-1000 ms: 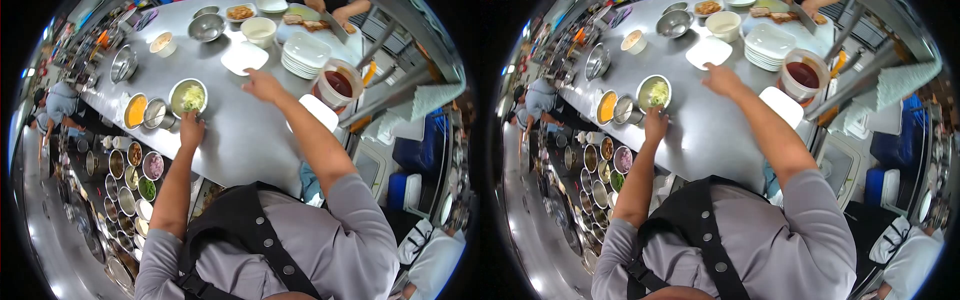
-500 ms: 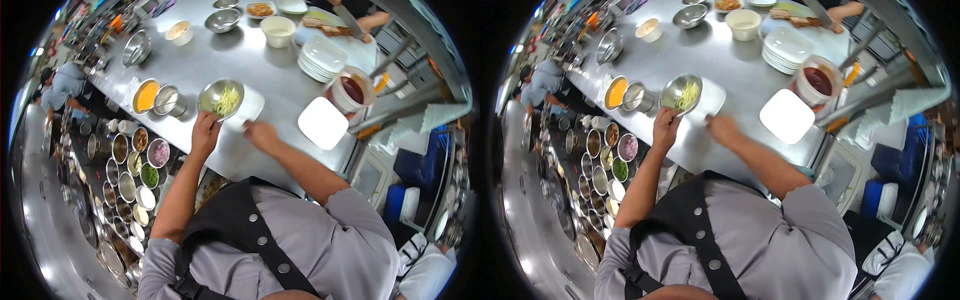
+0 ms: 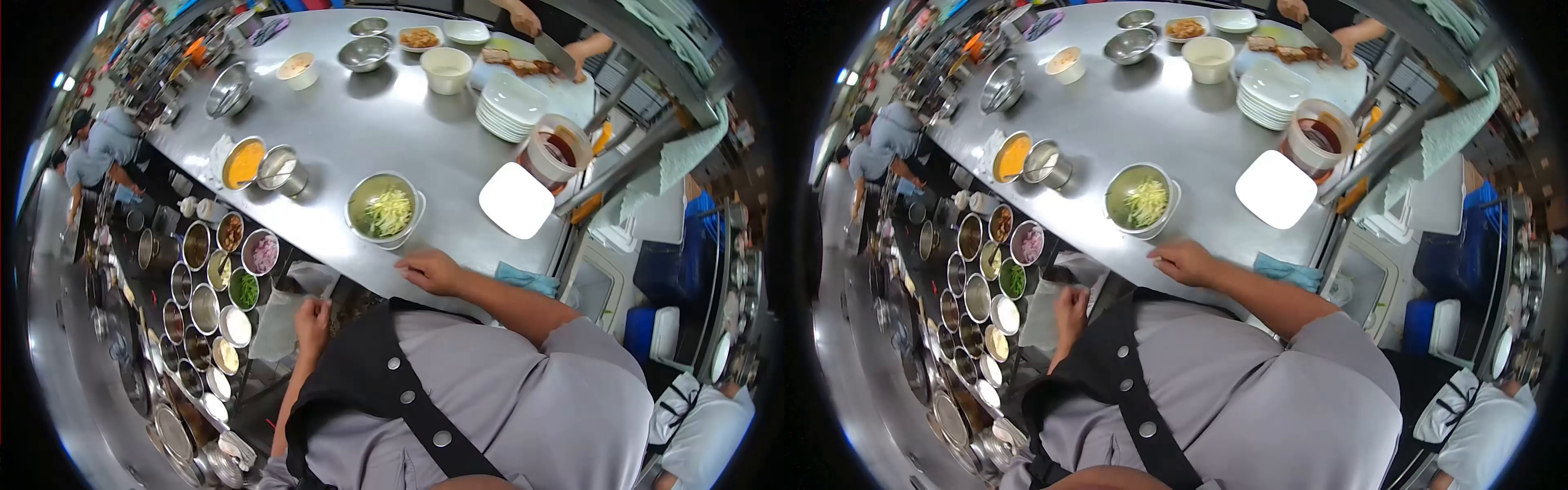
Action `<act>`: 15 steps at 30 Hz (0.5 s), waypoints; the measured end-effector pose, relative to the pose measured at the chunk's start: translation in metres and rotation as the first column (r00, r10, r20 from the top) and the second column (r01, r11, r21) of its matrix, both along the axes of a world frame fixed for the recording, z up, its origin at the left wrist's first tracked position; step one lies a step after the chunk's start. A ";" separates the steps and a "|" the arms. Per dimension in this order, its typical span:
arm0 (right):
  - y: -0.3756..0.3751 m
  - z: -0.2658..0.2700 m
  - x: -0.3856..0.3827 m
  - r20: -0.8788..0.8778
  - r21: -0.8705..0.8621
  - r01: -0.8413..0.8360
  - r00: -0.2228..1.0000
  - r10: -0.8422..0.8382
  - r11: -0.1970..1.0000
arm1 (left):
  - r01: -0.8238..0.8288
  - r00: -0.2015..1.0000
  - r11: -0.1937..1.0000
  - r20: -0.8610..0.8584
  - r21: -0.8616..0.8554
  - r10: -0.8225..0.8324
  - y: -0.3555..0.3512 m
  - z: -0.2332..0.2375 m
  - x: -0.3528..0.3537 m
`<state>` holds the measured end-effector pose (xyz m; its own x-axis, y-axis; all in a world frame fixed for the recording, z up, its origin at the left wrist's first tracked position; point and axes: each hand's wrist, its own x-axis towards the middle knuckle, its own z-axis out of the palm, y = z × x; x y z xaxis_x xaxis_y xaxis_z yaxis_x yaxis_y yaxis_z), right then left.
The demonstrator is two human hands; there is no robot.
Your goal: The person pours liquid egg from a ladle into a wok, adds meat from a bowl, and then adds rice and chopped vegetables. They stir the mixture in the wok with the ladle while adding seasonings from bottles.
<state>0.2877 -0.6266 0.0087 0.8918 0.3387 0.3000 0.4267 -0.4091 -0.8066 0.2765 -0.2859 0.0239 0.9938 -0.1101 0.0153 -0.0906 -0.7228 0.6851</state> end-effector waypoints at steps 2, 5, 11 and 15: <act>0.014 0.003 -0.016 -0.218 0.097 -0.126 0.965 0.145 0.987 | -0.096 0.986 0.995 -0.133 0.018 0.098 0.031 -0.020 -0.043; 0.055 -0.007 -0.018 -0.397 0.191 -0.349 0.827 0.398 0.917 | -0.380 0.874 0.889 -0.412 -0.254 0.256 0.059 -0.040 -0.107; 0.183 0.029 0.014 -0.350 -0.037 -0.667 0.706 0.615 0.744 | -0.520 0.820 0.488 -0.570 -0.701 0.055 0.106 0.035 -0.197; 0.305 0.052 -0.007 -0.423 -0.277 -0.820 0.572 0.703 0.500 | -0.385 0.921 0.523 -0.353 -0.760 0.166 0.152 0.076 -0.278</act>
